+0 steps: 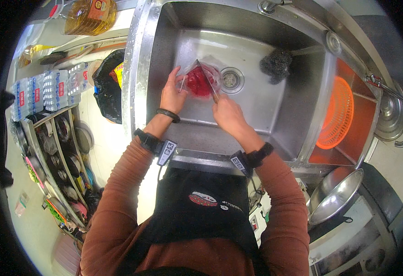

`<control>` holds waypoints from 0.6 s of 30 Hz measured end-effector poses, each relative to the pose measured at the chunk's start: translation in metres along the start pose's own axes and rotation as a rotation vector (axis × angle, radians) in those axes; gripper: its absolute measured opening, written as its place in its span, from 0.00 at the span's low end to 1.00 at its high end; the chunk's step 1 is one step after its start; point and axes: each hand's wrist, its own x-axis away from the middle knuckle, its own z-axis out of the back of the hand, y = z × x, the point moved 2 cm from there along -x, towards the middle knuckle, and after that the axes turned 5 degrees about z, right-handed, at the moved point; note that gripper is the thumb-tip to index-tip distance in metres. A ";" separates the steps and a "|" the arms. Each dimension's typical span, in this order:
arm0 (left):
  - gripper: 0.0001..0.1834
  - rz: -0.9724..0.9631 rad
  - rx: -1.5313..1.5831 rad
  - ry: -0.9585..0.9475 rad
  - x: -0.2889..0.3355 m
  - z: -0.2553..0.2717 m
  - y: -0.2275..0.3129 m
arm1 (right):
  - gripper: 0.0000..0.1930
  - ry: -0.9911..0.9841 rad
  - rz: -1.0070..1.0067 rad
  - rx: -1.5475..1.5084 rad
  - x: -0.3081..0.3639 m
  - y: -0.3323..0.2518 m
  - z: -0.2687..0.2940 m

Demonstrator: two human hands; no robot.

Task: The person stirs a simmering pot on the stove, then moves to the sink to open a plastic bag containing red meat and adds it to the pot. The person uses a ladle to stir the contents.

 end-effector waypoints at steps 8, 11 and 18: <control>0.42 0.012 0.006 -0.006 -0.001 -0.005 -0.003 | 0.15 0.102 -0.024 0.057 -0.021 0.005 -0.036; 0.42 0.020 -0.004 -0.011 -0.001 -0.007 -0.003 | 0.14 0.130 -0.010 0.044 -0.023 0.005 -0.042; 0.43 0.020 -0.020 -0.009 -0.002 -0.004 -0.003 | 0.12 -0.153 -0.090 -0.087 -0.008 0.012 -0.030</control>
